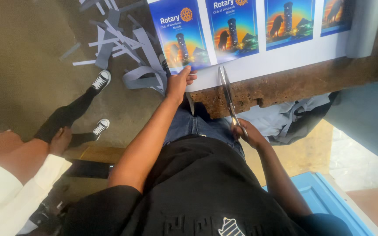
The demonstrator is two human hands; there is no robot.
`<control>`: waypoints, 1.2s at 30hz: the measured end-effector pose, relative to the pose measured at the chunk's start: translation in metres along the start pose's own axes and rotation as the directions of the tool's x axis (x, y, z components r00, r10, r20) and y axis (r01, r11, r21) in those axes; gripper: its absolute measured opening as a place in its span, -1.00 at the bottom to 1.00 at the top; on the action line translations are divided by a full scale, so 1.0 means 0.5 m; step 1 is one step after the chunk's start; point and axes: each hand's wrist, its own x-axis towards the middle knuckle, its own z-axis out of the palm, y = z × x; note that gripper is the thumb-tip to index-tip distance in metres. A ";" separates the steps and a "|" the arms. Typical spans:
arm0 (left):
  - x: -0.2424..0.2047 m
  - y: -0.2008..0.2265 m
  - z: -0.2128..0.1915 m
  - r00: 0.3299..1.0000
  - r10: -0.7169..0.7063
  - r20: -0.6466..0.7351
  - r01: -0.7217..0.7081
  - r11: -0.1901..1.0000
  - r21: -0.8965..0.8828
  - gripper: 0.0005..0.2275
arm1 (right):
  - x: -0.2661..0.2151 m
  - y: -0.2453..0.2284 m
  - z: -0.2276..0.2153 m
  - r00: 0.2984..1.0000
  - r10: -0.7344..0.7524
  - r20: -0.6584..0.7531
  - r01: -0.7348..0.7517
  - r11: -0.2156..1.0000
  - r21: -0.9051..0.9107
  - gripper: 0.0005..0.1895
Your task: The person uses scissors to cut individual posters from a large printed sheet laid on a wooden table. They separate each poster along the grid lines, stack the cut pieces to the side, and continue cutting the remaining sheet.
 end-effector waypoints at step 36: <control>0.000 0.016 -0.005 0.990 -0.044 0.134 0.049 0.998 -0.034 -0.63 | 0.220 0.085 0.076 0.980 -0.121 -0.161 0.170 0.926 0.338 -0.71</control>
